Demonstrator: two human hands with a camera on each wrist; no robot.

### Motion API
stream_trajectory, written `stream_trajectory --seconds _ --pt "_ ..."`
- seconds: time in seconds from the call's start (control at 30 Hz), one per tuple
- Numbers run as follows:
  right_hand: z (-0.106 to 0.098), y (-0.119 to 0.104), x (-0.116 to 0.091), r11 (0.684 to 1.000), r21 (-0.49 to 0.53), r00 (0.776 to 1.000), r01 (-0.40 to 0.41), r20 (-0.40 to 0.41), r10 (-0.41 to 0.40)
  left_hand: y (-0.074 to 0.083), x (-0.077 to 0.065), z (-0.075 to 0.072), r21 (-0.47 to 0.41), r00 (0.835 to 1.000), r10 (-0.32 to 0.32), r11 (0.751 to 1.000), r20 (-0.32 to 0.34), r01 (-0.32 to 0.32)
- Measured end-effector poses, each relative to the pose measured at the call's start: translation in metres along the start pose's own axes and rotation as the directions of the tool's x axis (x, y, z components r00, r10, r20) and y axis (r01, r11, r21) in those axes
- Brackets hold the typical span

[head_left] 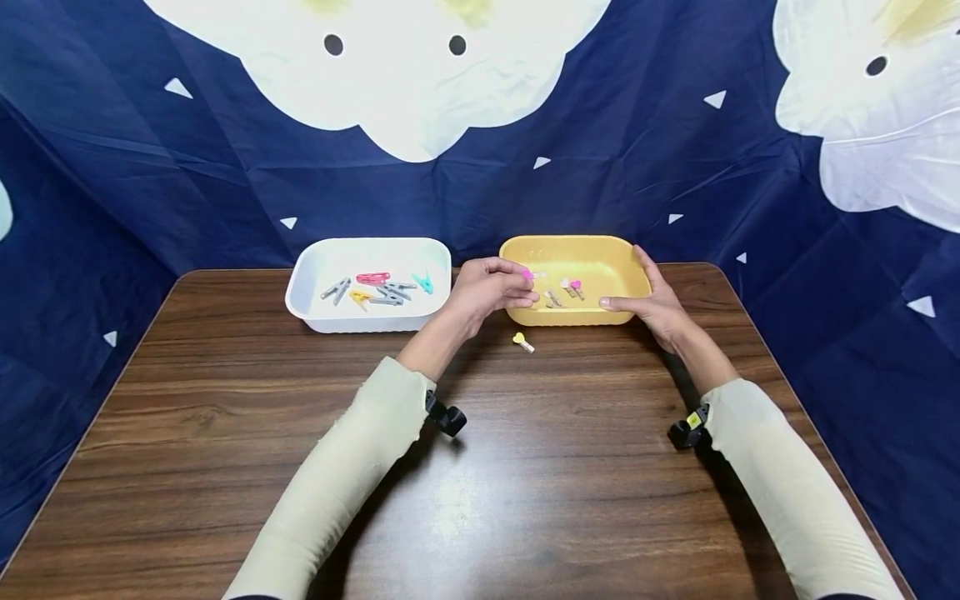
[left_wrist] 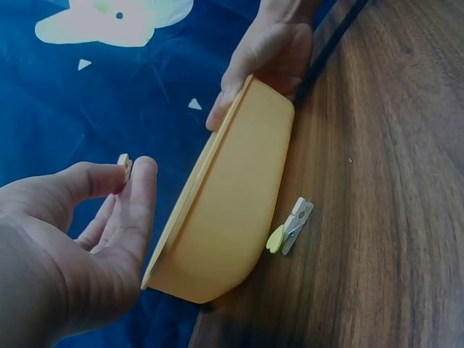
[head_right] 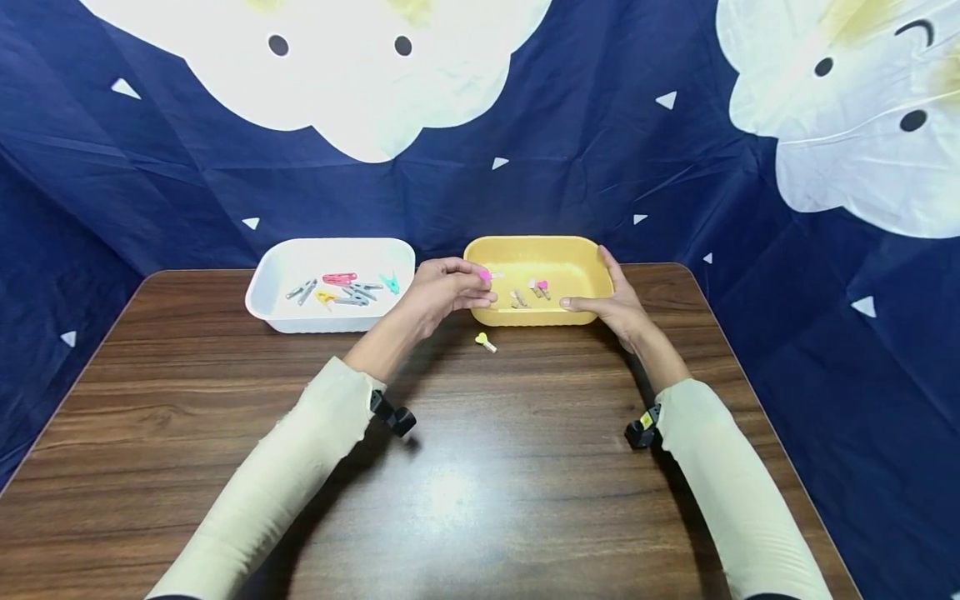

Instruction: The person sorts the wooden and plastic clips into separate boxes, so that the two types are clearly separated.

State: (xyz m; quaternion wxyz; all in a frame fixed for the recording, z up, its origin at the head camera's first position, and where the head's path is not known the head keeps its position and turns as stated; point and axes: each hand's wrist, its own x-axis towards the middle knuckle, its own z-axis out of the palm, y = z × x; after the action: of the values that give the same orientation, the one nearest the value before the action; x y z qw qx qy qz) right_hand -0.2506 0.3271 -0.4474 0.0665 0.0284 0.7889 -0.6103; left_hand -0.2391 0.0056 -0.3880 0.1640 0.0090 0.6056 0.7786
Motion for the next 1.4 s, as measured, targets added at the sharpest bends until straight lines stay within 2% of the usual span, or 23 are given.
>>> stream_trajectory --seconds 0.33,0.57,0.87,1.4 --pt "0.0 0.0 0.001 1.0 0.011 1.0 0.008 0.002 -0.008 0.001 0.002 0.005 0.006 1.0 0.011 1.0 0.026 -0.011" --pt "0.001 0.0 -0.001 1.0 -0.002 1.0 0.005 -0.002 -0.005 0.002 0.008 0.006 -0.03 1.0 0.016 0.999 0.01 -0.016" --pt "0.002 -0.001 -0.002 1.0 -0.005 1.0 0.018 -0.006 -0.018 0.003 0.013 0.007 -0.067 1.0 -0.016 0.998 -0.007 0.015" --pt "-0.001 0.001 0.001 1.0 0.021 1.0 0.013 0.003 -0.013 0.004 0.028 0.021 -0.075 0.999 -0.042 0.996 -0.011 0.041"
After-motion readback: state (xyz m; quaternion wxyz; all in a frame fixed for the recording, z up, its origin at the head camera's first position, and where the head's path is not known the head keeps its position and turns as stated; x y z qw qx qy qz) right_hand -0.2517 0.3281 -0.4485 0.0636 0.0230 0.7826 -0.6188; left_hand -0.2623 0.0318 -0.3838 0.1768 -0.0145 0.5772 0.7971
